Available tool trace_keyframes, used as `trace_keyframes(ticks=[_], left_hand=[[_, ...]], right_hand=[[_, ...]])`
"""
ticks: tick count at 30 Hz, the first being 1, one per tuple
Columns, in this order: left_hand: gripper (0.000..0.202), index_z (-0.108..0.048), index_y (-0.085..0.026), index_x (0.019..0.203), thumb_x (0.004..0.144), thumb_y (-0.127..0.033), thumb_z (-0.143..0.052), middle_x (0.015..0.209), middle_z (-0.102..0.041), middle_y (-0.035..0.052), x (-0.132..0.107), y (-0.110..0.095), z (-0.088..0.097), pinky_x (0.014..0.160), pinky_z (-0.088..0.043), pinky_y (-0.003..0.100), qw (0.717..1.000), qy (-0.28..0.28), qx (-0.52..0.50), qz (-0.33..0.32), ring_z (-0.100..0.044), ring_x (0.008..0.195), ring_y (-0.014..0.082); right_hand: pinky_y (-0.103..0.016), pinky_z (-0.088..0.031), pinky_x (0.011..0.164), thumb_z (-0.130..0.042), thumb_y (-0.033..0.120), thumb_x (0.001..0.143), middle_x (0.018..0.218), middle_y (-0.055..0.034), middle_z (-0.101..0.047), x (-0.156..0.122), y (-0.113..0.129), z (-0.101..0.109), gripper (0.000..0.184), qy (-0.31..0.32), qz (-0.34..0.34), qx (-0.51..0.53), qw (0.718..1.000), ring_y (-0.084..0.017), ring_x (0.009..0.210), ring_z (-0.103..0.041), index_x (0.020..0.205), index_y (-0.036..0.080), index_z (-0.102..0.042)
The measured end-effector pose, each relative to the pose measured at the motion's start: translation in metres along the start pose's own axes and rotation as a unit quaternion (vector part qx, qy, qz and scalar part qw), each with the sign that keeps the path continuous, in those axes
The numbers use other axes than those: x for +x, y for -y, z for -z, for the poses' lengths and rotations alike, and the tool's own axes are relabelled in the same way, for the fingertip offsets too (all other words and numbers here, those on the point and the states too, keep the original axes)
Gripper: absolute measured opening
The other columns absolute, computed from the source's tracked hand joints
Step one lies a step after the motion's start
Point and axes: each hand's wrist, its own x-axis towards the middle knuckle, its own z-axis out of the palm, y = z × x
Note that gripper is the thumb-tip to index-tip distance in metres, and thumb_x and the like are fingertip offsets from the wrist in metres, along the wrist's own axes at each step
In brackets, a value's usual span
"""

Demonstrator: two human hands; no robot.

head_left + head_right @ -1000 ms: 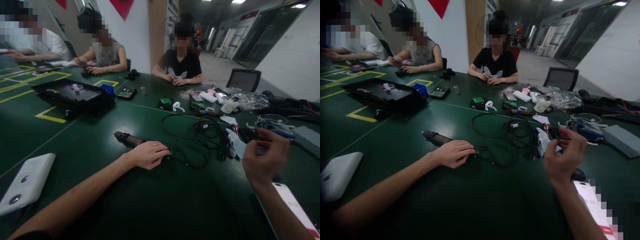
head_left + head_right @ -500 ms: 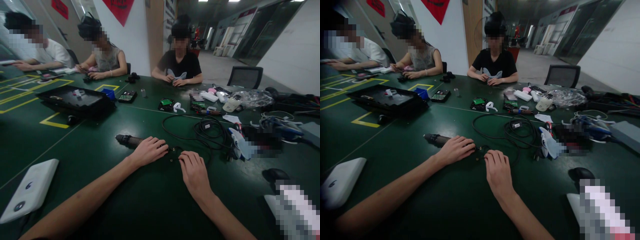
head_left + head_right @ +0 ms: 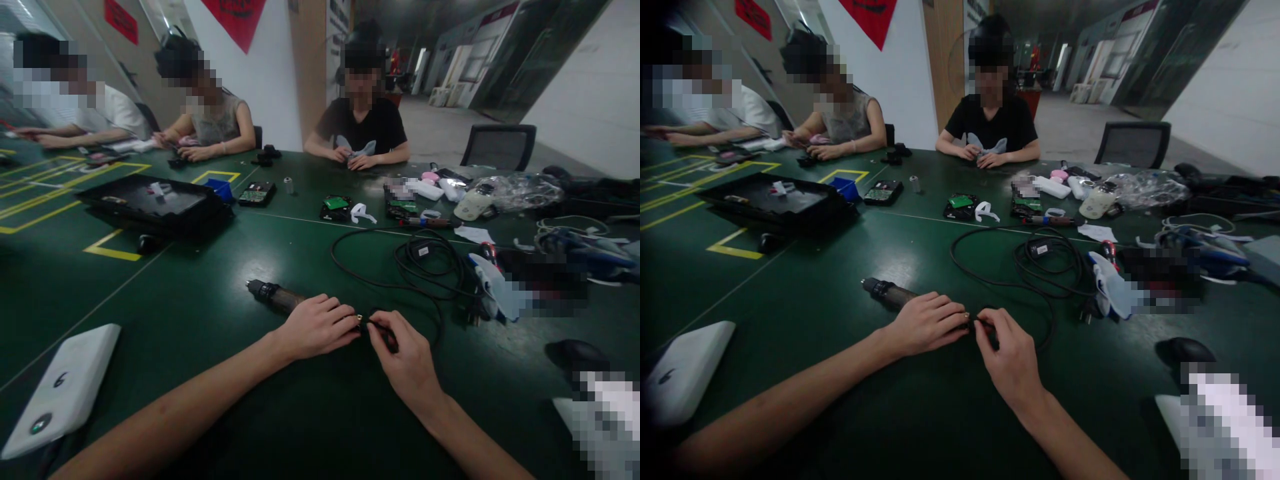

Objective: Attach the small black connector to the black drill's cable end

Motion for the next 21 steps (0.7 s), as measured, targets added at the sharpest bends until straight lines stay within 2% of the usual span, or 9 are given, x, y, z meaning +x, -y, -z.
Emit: trace_keyframes(ticks=[4,12,21], left_hand=[[0.031,-0.063,-0.021,0.122,0.108,-0.045,-0.049,0.117,-0.07,0.0028,0.0002,0.0016,-0.0006,0.075,-0.045,0.032,1.0,0.001,-0.013,-0.002,-0.064,0.092,0.0167],[0.028,-0.064,-0.022,0.121,0.108,-0.043,-0.049,0.117,-0.071,0.0028,0.0007,0.002,0.0025,0.077,-0.045,0.031,0.999,0.009,-0.033,0.007,-0.065,0.097,0.0174],[0.029,-0.064,-0.023,0.122,0.106,-0.043,-0.051,0.118,-0.07,0.0021,0.0002,0.0022,0.0007,0.076,-0.046,0.031,1.0,0.003,-0.031,0.006,-0.065,0.096,0.0169]], right_hand=[[-0.03,-0.052,0.076,-0.057,0.025,0.102,0.1,-0.0025,-0.066,0.0006,0.0021,0.0031,0.014,0.008,-0.001,0.006,1.0,-0.016,0.086,-0.065,0.115,0.025,-0.062],[-0.029,-0.05,0.069,-0.059,0.019,0.094,0.088,-0.0014,-0.061,0.0006,0.0064,0.004,0.004,0.01,-0.016,-0.02,1.0,-0.016,0.077,-0.062,0.093,0.022,-0.059],[-0.031,-0.055,0.073,-0.057,0.021,0.097,0.099,-0.0038,-0.065,0.0016,0.0043,0.004,0.01,0.035,-0.015,-0.013,0.999,-0.019,0.085,-0.066,0.106,0.024,-0.061]])
